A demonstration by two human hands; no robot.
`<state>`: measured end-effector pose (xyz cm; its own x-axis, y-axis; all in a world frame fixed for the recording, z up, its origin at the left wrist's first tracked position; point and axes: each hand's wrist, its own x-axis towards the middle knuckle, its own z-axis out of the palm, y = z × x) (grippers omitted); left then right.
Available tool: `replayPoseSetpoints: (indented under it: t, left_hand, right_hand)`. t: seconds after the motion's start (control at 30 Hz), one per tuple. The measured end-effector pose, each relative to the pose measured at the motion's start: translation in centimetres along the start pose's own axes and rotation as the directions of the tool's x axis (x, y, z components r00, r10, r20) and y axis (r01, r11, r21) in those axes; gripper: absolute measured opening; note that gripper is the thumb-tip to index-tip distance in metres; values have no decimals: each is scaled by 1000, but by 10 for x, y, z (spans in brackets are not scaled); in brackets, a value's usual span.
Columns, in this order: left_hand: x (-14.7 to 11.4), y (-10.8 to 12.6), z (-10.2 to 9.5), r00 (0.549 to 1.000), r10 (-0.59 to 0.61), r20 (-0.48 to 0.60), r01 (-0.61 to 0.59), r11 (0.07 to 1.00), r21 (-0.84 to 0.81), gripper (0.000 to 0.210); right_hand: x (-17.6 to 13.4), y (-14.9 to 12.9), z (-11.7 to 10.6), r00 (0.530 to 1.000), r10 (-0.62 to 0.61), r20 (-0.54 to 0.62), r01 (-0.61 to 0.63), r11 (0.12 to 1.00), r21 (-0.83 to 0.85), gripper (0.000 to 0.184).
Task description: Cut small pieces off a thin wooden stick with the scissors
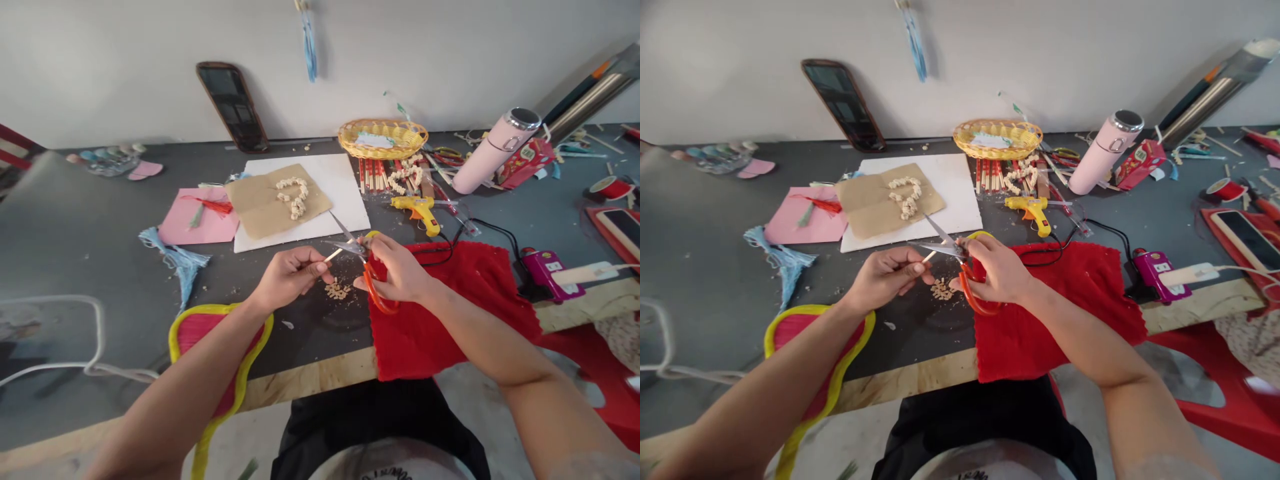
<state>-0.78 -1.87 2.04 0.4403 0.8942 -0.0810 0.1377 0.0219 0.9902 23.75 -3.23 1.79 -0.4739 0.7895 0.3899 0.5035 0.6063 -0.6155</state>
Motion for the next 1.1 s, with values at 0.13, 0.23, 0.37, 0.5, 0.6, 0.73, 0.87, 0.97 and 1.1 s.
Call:
replayPoseSetpoints:
  t: [0.13, 0.23, 0.37, 0.5, 0.6, 0.73, 0.87, 0.97, 1.1]
  left_hand:
    - [0, 2, 0, 1000, -1, 0, 1, 1000, -2, 36]
    - [0, 3, 0, 1000, -1, 2, 1, 1000, 9, 36]
    - [1, 3, -3, 998, -31, 50, 33, 999, -27, 36]
    - [1, 5, -4, 989, -88, 117, 96, 993, -69, 42]
    - [2, 5, -4, 987, -103, 127, 115, 989, -90, 44]
    - [1, 3, -3, 991, -86, 98, 93, 993, -67, 43]
    - [2, 2, 3, 997, -43, -59, 43, 999, 2, 36]
    - [2, 4, 8, 982, -25, -188, 30, 999, 28, 32]
    - [1, 6, 10, 976, -11, -216, 24, 998, 62, 25]
  right_hand:
    - [1, -3, -1, 1000, -2, -5, 2, 998, -60, 48]
    - [1, -4, -1, 1000, -3, -8, 3, 997, -80, 49]
    - [0, -1, -1, 1000, 11, 2, -11, 999, -47, 54]
    - [-1, 2, 1, 1000, -11, 9, 11, 999, -50, 58]
    - [-1, 1, 0, 1000, -16, 16, 17, 999, -38, 57]
    - [1, -2, -3, 1000, -7, 29, 8, 999, -36, 51]
    - [2, -6, -5, 998, 56, 11, -55, 994, -92, 48]
    - [0, -7, -1, 997, 83, -3, -83, 993, -87, 49]
    - [-1, -4, 2, 997, 82, -13, -83, 995, -57, 55]
